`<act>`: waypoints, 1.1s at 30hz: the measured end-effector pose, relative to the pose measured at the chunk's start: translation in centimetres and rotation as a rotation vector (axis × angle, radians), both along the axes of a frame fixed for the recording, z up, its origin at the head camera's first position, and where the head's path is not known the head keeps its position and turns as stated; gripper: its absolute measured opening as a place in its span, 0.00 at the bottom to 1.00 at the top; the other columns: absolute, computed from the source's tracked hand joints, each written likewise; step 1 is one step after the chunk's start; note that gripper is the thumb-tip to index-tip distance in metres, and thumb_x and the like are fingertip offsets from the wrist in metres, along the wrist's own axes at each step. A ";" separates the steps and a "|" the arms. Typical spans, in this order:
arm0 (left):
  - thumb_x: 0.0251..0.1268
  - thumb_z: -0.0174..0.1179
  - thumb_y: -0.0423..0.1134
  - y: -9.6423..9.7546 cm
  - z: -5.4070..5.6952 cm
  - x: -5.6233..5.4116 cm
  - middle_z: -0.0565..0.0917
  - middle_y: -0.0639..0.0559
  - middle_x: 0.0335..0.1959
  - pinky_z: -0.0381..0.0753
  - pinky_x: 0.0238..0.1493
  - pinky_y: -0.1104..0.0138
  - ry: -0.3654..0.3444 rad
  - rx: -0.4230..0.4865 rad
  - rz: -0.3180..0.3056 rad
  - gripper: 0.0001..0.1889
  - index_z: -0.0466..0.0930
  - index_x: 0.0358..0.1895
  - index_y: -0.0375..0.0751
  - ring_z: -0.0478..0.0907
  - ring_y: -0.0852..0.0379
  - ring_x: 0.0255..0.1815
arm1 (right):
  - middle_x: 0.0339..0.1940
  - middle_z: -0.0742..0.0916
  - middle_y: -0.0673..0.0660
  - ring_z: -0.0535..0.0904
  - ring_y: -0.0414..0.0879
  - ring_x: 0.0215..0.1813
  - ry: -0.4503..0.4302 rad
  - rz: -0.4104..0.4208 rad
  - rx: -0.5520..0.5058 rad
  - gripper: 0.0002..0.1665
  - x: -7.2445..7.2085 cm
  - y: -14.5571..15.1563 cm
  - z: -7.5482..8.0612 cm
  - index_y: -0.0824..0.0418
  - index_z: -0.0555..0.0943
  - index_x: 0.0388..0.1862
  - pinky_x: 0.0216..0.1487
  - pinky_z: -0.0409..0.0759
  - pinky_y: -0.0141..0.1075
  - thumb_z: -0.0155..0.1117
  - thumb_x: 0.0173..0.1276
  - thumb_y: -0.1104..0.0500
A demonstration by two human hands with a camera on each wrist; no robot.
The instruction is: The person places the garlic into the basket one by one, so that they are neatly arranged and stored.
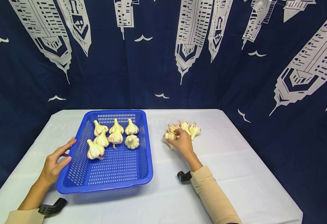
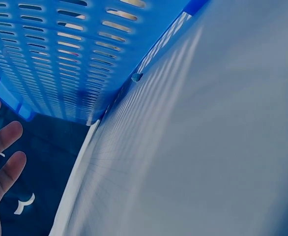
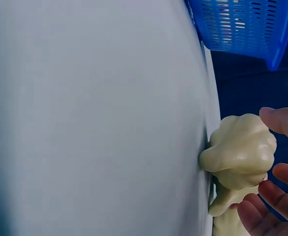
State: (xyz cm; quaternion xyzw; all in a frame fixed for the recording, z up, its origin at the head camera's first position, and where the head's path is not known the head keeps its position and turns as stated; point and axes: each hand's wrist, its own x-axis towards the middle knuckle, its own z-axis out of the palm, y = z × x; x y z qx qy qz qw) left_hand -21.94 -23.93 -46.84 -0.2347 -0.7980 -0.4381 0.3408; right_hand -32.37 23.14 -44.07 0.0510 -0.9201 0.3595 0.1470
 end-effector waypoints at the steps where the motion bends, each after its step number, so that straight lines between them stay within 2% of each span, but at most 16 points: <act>1: 0.50 0.55 0.28 0.0 0.0 0.0 0.75 0.41 0.66 0.68 0.44 0.75 0.001 -0.001 0.001 0.30 0.76 0.63 0.32 0.73 0.70 0.53 | 0.46 0.85 0.67 0.82 0.59 0.45 0.005 -0.002 -0.001 0.32 0.0 0.0 -0.1 0.72 0.79 0.52 0.44 0.80 0.48 0.79 0.53 0.54; 6: 0.49 0.55 0.28 0.0 -0.2 0.0 0.75 0.41 0.66 0.69 0.44 0.75 0.012 0.000 0.005 0.30 0.76 0.63 0.32 0.73 0.71 0.53 | 0.45 0.85 0.68 0.83 0.58 0.43 0.044 -0.014 -0.018 0.33 -0.3 -0.3 -0.7 0.73 0.80 0.52 0.44 0.80 0.48 0.80 0.50 0.56; 13: 0.49 0.55 0.27 0.0 -0.3 0.1 0.75 0.41 0.66 0.68 0.44 0.75 0.026 0.006 -0.007 0.31 0.76 0.63 0.31 0.73 0.70 0.52 | 0.46 0.85 0.68 0.78 0.56 0.42 0.089 -0.035 -0.006 0.33 -0.5 -0.6 -1.2 0.72 0.81 0.49 0.44 0.76 0.47 0.81 0.48 0.55; 20: 0.50 0.55 0.28 0.1 -0.1 0.1 0.74 0.42 0.67 0.68 0.44 0.74 -0.001 0.003 -0.005 0.31 0.76 0.64 0.32 0.73 0.70 0.52 | 0.41 0.86 0.63 0.76 0.50 0.34 0.056 -0.031 -0.034 0.31 -0.3 -0.4 -1.2 0.71 0.81 0.47 0.37 0.73 0.40 0.81 0.50 0.53; 27: 0.52 0.55 0.29 0.4 0.2 0.4 0.74 0.43 0.67 0.68 0.44 0.73 -0.023 -0.008 0.011 0.31 0.75 0.65 0.34 0.72 0.71 0.52 | 0.42 0.86 0.63 0.80 0.52 0.38 0.010 -0.044 -0.053 0.32 -0.3 -0.3 -1.4 0.68 0.79 0.48 0.37 0.75 0.40 0.80 0.51 0.51; 33: 0.52 0.55 0.29 0.3 0.2 0.4 0.74 0.44 0.67 0.68 0.44 0.73 -0.019 -0.007 0.015 0.30 0.75 0.65 0.34 0.72 0.71 0.52 | 0.48 0.86 0.65 0.82 0.56 0.46 0.001 -0.040 -0.049 0.33 -0.1 -0.5 -1.1 0.68 0.78 0.51 0.45 0.79 0.46 0.79 0.51 0.52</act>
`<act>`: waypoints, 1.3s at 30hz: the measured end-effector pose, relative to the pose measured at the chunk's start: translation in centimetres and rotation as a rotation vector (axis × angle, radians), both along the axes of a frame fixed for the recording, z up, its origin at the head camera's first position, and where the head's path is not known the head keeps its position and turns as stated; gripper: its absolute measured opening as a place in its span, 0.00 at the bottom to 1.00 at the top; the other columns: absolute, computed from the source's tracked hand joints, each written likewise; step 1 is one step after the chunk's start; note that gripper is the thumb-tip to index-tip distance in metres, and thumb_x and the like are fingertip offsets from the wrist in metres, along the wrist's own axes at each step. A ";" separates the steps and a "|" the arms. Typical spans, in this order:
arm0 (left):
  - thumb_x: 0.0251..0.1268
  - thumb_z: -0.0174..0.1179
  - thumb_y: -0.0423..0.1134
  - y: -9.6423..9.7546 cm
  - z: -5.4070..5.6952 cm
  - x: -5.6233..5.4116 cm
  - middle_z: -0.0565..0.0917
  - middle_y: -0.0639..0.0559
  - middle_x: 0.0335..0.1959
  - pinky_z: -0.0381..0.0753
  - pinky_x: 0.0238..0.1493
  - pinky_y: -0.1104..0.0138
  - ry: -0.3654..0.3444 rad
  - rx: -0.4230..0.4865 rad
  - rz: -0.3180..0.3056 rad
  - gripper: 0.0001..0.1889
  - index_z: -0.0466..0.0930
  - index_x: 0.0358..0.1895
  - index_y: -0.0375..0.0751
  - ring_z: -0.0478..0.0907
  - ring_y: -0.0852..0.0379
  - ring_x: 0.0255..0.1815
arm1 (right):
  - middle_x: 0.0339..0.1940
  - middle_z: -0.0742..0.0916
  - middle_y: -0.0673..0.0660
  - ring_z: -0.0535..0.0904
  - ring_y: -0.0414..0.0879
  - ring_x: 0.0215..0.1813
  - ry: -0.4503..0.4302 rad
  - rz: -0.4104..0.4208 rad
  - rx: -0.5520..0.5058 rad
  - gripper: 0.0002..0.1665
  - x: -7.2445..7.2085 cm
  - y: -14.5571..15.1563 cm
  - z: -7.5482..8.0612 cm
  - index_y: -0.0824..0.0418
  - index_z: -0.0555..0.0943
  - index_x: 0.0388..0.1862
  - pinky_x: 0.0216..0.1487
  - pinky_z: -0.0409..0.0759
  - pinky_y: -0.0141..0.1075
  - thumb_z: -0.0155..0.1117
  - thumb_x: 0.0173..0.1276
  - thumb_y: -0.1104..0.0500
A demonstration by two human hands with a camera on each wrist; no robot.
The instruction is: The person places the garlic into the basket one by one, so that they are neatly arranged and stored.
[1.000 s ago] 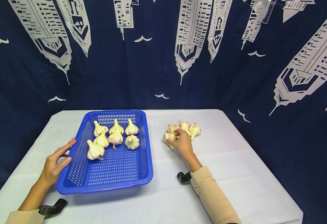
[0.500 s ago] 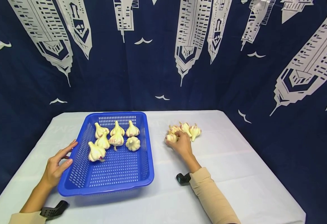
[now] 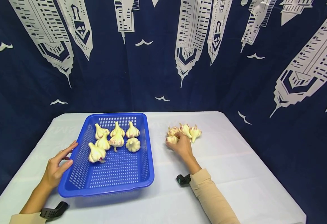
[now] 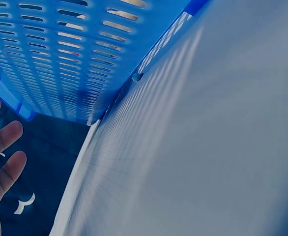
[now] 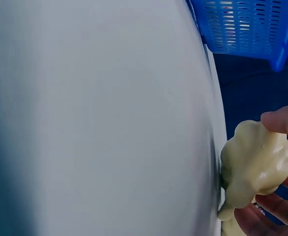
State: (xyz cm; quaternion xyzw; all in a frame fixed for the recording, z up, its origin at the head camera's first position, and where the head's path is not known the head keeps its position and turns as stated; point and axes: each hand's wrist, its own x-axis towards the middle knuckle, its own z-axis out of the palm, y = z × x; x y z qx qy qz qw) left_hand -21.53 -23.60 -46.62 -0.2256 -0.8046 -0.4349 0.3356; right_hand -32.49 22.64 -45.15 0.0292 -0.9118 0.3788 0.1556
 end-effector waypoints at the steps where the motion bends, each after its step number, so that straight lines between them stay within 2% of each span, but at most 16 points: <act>1: 0.52 0.55 0.29 0.0 0.0 0.0 0.74 0.44 0.67 0.68 0.44 0.74 0.002 0.000 -0.001 0.30 0.75 0.65 0.34 0.72 0.71 0.52 | 0.50 0.85 0.66 0.82 0.57 0.47 0.001 0.003 0.005 0.34 0.1 0.0 0.1 0.69 0.78 0.52 0.46 0.79 0.47 0.79 0.51 0.52; 5: 0.52 0.55 0.29 0.0 0.0 0.0 0.74 0.43 0.67 0.68 0.44 0.75 0.005 -0.002 -0.002 0.30 0.75 0.65 0.35 0.72 0.71 0.52 | 0.53 0.85 0.66 0.83 0.58 0.46 0.025 0.021 0.007 0.35 0.5 0.0 1.0 0.70 0.78 0.55 0.47 0.80 0.48 0.79 0.52 0.53; 12: 0.52 0.54 0.29 0.0 0.2 -0.1 0.74 0.44 0.67 0.67 0.44 0.75 0.012 -0.004 -0.004 0.30 0.75 0.65 0.34 0.72 0.71 0.52 | 0.52 0.85 0.65 0.84 0.59 0.46 0.095 0.069 -0.007 0.33 1.0 -0.2 3.3 0.68 0.79 0.54 0.47 0.81 0.50 0.78 0.53 0.53; 16: 0.52 0.54 0.29 0.0 0.2 -0.1 0.74 0.45 0.67 0.67 0.45 0.76 0.015 -0.007 0.003 0.31 0.75 0.65 0.35 0.72 0.72 0.53 | 0.52 0.85 0.64 0.83 0.60 0.47 0.093 0.113 -0.014 0.32 1.0 -0.7 4.3 0.66 0.80 0.54 0.47 0.81 0.50 0.78 0.52 0.52; 24: 0.53 0.54 0.30 0.1 0.2 0.0 0.74 0.45 0.67 0.68 0.44 0.75 0.008 -0.010 0.002 0.30 0.75 0.65 0.34 0.72 0.72 0.53 | 0.51 0.84 0.64 0.81 0.57 0.48 0.133 0.188 0.055 0.33 1.2 -1.4 5.7 0.66 0.82 0.55 0.47 0.81 0.48 0.78 0.51 0.52; 30: 0.53 0.54 0.30 0.0 0.2 0.0 0.74 0.45 0.67 0.67 0.45 0.76 0.010 -0.017 0.009 0.30 0.75 0.65 0.35 0.71 0.73 0.53 | 0.49 0.82 0.60 0.82 0.58 0.47 0.141 0.238 0.091 0.34 1.4 -2.0 6.7 0.63 0.83 0.56 0.49 0.79 0.48 0.78 0.50 0.50; 35: 0.52 0.54 0.29 0.0 0.2 0.0 0.75 0.44 0.67 0.67 0.44 0.76 0.014 -0.016 0.006 0.30 0.75 0.65 0.34 0.71 0.73 0.53 | 0.49 0.83 0.58 0.82 0.58 0.48 0.157 0.311 0.131 0.35 1.5 -2.5 7.2 0.63 0.83 0.58 0.49 0.79 0.47 0.78 0.49 0.53; 39: 0.52 0.54 0.29 0.1 0.1 0.0 0.74 0.45 0.67 0.67 0.45 0.75 0.015 -0.012 -0.001 0.30 0.75 0.65 0.33 0.72 0.72 0.53 | 0.51 0.85 0.58 0.82 0.57 0.48 0.163 0.331 0.148 0.37 1.6 -2.9 7.6 0.62 0.81 0.60 0.47 0.80 0.46 0.79 0.48 0.54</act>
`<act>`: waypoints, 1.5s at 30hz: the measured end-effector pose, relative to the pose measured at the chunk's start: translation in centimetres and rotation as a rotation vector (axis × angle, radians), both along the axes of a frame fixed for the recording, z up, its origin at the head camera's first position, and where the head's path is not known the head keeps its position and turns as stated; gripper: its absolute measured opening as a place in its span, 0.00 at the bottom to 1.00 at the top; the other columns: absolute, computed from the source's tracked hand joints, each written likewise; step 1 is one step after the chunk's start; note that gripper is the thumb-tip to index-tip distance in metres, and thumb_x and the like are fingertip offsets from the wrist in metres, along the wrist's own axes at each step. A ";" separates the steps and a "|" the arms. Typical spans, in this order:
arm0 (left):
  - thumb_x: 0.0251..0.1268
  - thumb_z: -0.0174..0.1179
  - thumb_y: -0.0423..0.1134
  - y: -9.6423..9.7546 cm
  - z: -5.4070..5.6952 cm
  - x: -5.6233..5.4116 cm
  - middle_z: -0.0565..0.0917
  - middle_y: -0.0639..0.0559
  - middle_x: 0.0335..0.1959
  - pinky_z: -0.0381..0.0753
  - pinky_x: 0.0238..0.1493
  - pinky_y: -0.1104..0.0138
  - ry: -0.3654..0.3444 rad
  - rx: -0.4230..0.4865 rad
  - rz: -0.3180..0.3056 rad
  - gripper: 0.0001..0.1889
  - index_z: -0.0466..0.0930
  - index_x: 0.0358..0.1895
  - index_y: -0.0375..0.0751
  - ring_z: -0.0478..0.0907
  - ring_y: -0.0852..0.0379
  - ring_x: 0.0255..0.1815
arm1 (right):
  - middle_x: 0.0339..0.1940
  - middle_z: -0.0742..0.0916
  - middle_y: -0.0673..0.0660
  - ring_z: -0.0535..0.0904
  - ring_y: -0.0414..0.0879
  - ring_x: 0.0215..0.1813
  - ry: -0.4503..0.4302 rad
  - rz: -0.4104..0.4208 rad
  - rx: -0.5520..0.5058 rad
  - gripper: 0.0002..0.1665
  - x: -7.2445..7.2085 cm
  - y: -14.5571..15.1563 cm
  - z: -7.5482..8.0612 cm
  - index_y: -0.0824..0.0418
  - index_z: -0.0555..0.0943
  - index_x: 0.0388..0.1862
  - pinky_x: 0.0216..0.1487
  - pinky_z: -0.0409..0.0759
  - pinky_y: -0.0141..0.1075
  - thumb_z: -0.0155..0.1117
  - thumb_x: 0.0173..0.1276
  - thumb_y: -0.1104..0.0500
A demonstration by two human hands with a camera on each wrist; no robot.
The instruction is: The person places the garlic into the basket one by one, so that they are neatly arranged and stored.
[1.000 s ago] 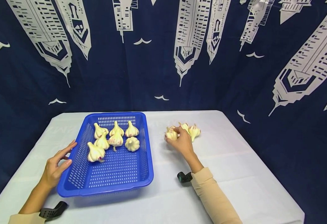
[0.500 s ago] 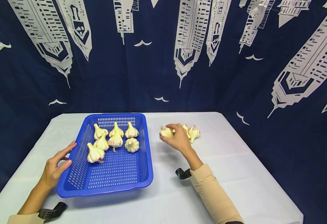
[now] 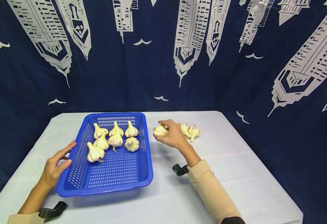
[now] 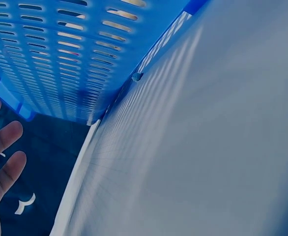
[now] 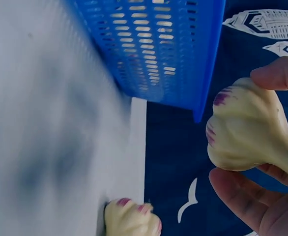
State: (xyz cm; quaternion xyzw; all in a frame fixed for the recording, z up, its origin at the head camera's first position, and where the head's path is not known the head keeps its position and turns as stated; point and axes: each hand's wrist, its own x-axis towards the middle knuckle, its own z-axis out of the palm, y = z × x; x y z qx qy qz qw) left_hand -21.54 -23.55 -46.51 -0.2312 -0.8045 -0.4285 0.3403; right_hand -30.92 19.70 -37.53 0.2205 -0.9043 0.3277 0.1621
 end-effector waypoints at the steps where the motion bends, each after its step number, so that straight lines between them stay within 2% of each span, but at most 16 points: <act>1: 0.52 0.54 0.29 0.0 0.0 0.0 0.74 0.45 0.67 0.67 0.45 0.75 0.000 0.001 -0.001 0.30 0.75 0.65 0.33 0.72 0.72 0.53 | 0.51 0.85 0.58 0.82 0.56 0.48 0.003 0.001 0.005 0.38 0.0 -0.1 0.1 0.62 0.81 0.60 0.47 0.80 0.46 0.78 0.48 0.54; 6: 0.52 0.54 0.29 -0.1 0.0 0.0 0.75 0.44 0.67 0.67 0.45 0.74 -0.002 -0.002 -0.006 0.31 0.75 0.65 0.34 0.72 0.71 0.53 | 0.53 0.86 0.59 0.83 0.56 0.48 0.019 0.013 0.006 0.38 0.3 -0.7 0.6 0.64 0.81 0.59 0.47 0.80 0.46 0.78 0.47 0.53; 10: 0.52 0.55 0.29 -0.1 -0.1 -0.1 0.75 0.43 0.67 0.68 0.45 0.73 -0.001 -0.004 -0.007 0.31 0.75 0.65 0.35 0.72 0.71 0.53 | 0.52 0.87 0.59 0.84 0.56 0.46 0.025 0.030 0.008 0.37 0.4 -1.0 0.9 0.64 0.81 0.57 0.42 0.81 0.44 0.79 0.48 0.52; 16: 0.53 0.54 0.30 -0.1 -0.1 0.0 0.74 0.41 0.67 0.68 0.44 0.73 -0.008 -0.004 -0.005 0.31 0.75 0.66 0.35 0.72 0.72 0.53 | 0.43 0.88 0.55 0.79 0.47 0.33 0.019 0.036 0.013 0.33 0.3 -1.7 1.3 0.61 0.81 0.53 0.32 0.77 0.38 0.79 0.47 0.51; 20: 0.53 0.54 0.30 -0.1 0.0 0.0 0.74 0.41 0.67 0.68 0.44 0.73 -0.013 -0.007 0.002 0.31 0.75 0.66 0.35 0.72 0.72 0.53 | 0.40 0.87 0.55 0.75 0.45 0.28 0.031 0.059 0.005 0.30 0.4 -2.3 1.7 0.61 0.81 0.50 0.28 0.75 0.37 0.79 0.48 0.51; 25: 0.53 0.54 0.30 -0.1 -0.1 0.1 0.74 0.39 0.67 0.67 0.45 0.74 -0.018 -0.008 0.007 0.31 0.75 0.66 0.35 0.71 0.72 0.53 | 0.47 0.86 0.56 0.77 0.46 0.36 0.075 0.083 0.009 0.31 0.5 -3.0 2.1 0.61 0.82 0.50 0.33 0.76 0.37 0.78 0.48 0.50; 28: 0.53 0.54 0.30 -0.2 -0.1 0.0 0.74 0.40 0.67 0.67 0.45 0.74 -0.020 -0.007 0.006 0.31 0.74 0.66 0.36 0.71 0.72 0.53 | 0.48 0.85 0.57 0.77 0.48 0.40 0.092 0.090 0.007 0.31 0.5 -3.4 2.3 0.61 0.83 0.51 0.34 0.77 0.38 0.78 0.47 0.50; 35: 0.53 0.54 0.30 -0.2 0.2 -0.1 0.74 0.38 0.66 0.68 0.44 0.72 -0.010 -0.003 -0.005 0.31 0.75 0.66 0.35 0.72 0.72 0.53 | 0.44 0.83 0.57 0.76 0.48 0.39 0.084 0.130 -0.011 0.31 0.5 -4.7 3.1 0.61 0.84 0.50 0.32 0.77 0.37 0.78 0.46 0.51; 45: 0.53 0.54 0.30 -0.3 0.0 -0.1 0.74 0.38 0.66 0.67 0.44 0.73 -0.016 -0.002 -0.009 0.31 0.75 0.66 0.35 0.72 0.72 0.52 | 0.46 0.85 0.57 0.79 0.49 0.41 0.066 0.181 0.014 0.33 0.7 -6.6 3.8 0.62 0.83 0.51 0.32 0.77 0.36 0.78 0.45 0.51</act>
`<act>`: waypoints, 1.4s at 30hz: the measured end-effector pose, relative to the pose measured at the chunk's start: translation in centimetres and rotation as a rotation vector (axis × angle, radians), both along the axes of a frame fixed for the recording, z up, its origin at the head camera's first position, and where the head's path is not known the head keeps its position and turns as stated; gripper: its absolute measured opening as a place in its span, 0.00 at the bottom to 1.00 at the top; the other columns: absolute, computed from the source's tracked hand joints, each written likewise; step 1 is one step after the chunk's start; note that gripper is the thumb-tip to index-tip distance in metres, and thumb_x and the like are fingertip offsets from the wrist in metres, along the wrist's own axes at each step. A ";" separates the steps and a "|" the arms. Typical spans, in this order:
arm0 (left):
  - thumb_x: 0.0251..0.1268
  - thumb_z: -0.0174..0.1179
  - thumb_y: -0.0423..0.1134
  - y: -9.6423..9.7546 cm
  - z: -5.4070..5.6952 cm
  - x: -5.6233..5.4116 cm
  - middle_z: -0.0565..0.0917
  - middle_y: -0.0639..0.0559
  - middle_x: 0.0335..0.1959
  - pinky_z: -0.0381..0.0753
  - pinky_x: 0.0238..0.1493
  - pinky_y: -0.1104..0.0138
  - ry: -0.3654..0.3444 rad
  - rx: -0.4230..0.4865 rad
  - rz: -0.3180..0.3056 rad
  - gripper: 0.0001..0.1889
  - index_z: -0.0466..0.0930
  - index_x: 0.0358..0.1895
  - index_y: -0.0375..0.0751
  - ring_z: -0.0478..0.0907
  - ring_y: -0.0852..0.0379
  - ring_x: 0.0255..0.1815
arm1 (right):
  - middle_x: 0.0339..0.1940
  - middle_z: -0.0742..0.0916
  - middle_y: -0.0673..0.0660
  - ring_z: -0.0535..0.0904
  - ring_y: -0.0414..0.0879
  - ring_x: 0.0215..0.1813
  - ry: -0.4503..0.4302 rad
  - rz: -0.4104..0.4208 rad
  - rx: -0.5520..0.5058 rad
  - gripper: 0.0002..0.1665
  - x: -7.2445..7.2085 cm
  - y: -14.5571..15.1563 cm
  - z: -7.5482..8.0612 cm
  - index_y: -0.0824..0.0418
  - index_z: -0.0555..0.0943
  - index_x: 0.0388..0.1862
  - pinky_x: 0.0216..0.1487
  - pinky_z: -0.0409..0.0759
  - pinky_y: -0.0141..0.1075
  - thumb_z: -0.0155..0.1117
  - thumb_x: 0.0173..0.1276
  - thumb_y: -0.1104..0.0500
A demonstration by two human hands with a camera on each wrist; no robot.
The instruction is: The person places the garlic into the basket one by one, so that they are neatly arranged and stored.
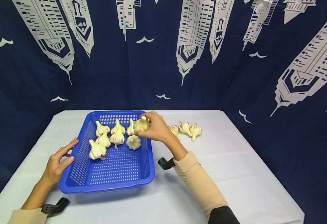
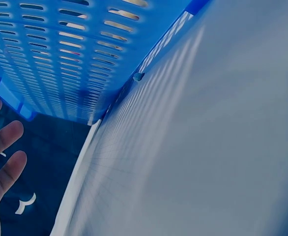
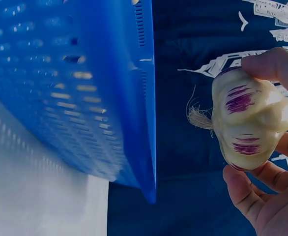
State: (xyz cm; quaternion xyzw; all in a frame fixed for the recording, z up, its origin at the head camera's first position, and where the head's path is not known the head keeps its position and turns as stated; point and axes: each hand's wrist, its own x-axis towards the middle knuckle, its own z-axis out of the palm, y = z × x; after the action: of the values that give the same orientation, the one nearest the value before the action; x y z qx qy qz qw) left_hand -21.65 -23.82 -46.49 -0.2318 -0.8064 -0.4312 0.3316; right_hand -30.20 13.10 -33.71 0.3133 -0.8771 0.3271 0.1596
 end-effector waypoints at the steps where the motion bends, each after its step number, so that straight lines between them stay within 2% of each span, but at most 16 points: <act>1: 0.52 0.54 0.30 0.0 0.0 0.0 0.74 0.38 0.66 0.67 0.44 0.74 0.001 0.000 0.000 0.31 0.75 0.66 0.35 0.72 0.71 0.52 | 0.46 0.85 0.57 0.79 0.50 0.42 -0.001 0.005 0.000 0.33 0.0 -0.2 0.0 0.63 0.82 0.51 0.32 0.78 0.36 0.78 0.45 0.51; 9: 0.52 0.54 0.30 0.0 0.0 -0.1 0.75 0.38 0.66 0.67 0.44 0.73 0.003 0.001 -0.001 0.31 0.75 0.66 0.35 0.72 0.71 0.53 | 0.42 0.85 0.58 0.80 0.50 0.43 0.014 0.038 0.008 0.32 0.0 -1.7 0.5 0.64 0.79 0.47 0.35 0.79 0.36 0.78 0.44 0.50; 15: 0.53 0.54 0.30 0.1 0.0 0.0 0.74 0.36 0.66 0.67 0.44 0.73 -0.008 -0.001 0.004 0.31 0.74 0.66 0.35 0.71 0.72 0.53 | 0.42 0.84 0.58 0.79 0.50 0.43 0.018 0.065 0.035 0.34 0.0 -3.1 0.9 0.65 0.79 0.49 0.38 0.79 0.36 0.78 0.45 0.50; 25: 0.53 0.54 0.30 0.1 0.0 0.0 0.74 0.35 0.66 0.68 0.44 0.73 -0.009 -0.006 0.010 0.30 0.74 0.65 0.32 0.71 0.73 0.53 | 0.43 0.82 0.58 0.77 0.50 0.44 0.007 0.134 0.047 0.36 -0.1 -5.3 1.2 0.66 0.78 0.55 0.39 0.78 0.33 0.76 0.48 0.51; 30: 0.53 0.54 0.30 0.1 0.1 0.0 0.74 0.36 0.66 0.68 0.43 0.73 -0.008 -0.007 0.006 0.30 0.75 0.65 0.33 0.71 0.72 0.53 | 0.41 0.82 0.57 0.78 0.49 0.42 0.009 0.152 0.060 0.32 -0.2 -6.4 0.8 0.64 0.79 0.49 0.36 0.76 0.31 0.76 0.46 0.52; 35: 0.53 0.54 0.30 0.2 0.0 0.1 0.74 0.35 0.66 0.68 0.43 0.72 -0.012 -0.009 0.005 0.30 0.75 0.65 0.34 0.71 0.72 0.53 | 0.42 0.83 0.56 0.79 0.50 0.46 -0.035 0.157 0.070 0.27 -0.2 -7.3 0.3 0.62 0.79 0.43 0.37 0.77 0.32 0.75 0.45 0.53; 42: 0.54 0.54 0.31 0.1 0.0 0.0 0.74 0.35 0.66 0.68 0.44 0.72 -0.017 -0.015 0.015 0.30 0.75 0.66 0.34 0.71 0.73 0.53 | 0.51 0.83 0.59 0.79 0.53 0.50 -0.109 0.161 0.112 0.36 -0.6 -8.2 -0.3 0.64 0.81 0.57 0.44 0.78 0.34 0.75 0.48 0.51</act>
State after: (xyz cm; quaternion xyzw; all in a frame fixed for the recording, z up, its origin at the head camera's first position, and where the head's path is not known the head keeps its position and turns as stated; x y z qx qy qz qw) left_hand -21.63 -23.68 -46.52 -0.2245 -0.8141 -0.4245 0.3264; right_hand -30.77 4.90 -34.04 0.3730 -0.8733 0.3061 0.0670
